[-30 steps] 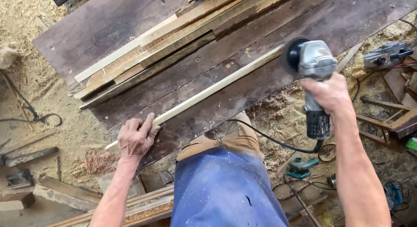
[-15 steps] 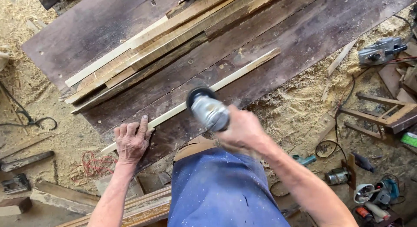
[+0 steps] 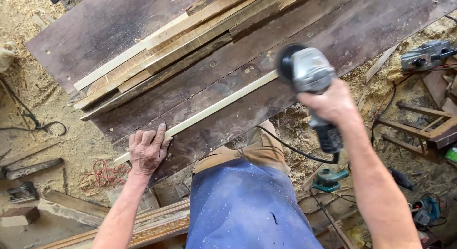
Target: Sanding thin wooden strips using a power sander in a workshop.
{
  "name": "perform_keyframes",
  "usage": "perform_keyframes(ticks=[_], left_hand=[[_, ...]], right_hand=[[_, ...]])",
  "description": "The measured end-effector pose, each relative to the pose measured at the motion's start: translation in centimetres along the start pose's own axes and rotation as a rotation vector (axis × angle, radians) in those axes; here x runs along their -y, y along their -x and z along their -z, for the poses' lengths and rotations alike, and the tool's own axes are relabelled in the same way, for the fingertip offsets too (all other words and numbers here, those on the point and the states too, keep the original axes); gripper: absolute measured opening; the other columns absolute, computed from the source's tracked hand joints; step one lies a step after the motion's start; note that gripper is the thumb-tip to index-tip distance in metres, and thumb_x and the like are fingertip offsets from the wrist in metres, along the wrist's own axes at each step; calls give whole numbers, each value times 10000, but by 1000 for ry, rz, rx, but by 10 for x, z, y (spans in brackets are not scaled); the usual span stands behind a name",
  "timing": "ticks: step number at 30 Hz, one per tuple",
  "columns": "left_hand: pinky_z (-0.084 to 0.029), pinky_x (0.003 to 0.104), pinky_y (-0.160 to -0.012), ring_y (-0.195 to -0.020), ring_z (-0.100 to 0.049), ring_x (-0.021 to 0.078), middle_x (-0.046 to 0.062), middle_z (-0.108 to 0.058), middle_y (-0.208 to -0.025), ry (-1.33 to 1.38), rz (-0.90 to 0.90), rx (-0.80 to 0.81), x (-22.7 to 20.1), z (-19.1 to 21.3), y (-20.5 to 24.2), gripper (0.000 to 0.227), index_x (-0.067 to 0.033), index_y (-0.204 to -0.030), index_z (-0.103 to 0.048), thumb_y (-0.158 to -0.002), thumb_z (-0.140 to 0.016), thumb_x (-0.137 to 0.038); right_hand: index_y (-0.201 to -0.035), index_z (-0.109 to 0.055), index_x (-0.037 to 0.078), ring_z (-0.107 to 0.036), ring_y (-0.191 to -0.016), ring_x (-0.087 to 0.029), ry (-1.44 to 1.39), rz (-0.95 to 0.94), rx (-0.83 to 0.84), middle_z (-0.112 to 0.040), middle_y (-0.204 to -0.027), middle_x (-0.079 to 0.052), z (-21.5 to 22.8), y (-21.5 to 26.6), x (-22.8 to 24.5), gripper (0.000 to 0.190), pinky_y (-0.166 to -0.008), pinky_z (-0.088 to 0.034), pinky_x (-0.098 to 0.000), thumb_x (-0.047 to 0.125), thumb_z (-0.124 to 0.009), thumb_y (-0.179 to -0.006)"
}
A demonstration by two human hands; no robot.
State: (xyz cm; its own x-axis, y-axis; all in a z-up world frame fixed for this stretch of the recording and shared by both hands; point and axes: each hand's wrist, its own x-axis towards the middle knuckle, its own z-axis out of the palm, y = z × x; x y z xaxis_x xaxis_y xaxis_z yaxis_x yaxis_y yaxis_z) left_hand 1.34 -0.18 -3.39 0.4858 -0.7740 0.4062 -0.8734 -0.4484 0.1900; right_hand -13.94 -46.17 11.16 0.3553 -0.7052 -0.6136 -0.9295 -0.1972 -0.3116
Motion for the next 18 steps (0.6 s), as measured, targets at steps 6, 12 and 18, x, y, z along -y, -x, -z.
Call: perform_keyframes(ticks=[6, 12, 18], left_hand=[[-439, 407, -641, -732, -568, 272, 65, -525, -867, 10, 18, -30, 0, 0, 0, 357, -108, -1213, -777, -1012, -618, -357], [-458, 406, -606, -715, -582, 287, 85, -553, -864, -30, 5, -5, 3, 1, -1, 355, -94, -1234, -764, -1013, -618, -331], [-503, 393, -585, -685, -582, 280, 64, -515, -826, -39, 11, 99, 14, 2, 16, 344, -178, -1247, -747, -1029, -581, -388]], right_hand=[[-1092, -742, 109, -732, -1006, -356, 170, 113, 221, -761, -989, -176, -52, 61, 60, 630, -867, -588, -504, 456, -888, -588], [-1087, -696, 73, -768, -878, -341, 296, 363, 358, -761, -900, -188, -115, 99, 62, 665, -747, -646, -462, 555, -844, -654], [-1065, -620, 107, -739, -986, -395, 369, 311, 441, -752, -951, -196, -111, 107, 51, 656, -854, -598, -493, 581, -770, -636]])
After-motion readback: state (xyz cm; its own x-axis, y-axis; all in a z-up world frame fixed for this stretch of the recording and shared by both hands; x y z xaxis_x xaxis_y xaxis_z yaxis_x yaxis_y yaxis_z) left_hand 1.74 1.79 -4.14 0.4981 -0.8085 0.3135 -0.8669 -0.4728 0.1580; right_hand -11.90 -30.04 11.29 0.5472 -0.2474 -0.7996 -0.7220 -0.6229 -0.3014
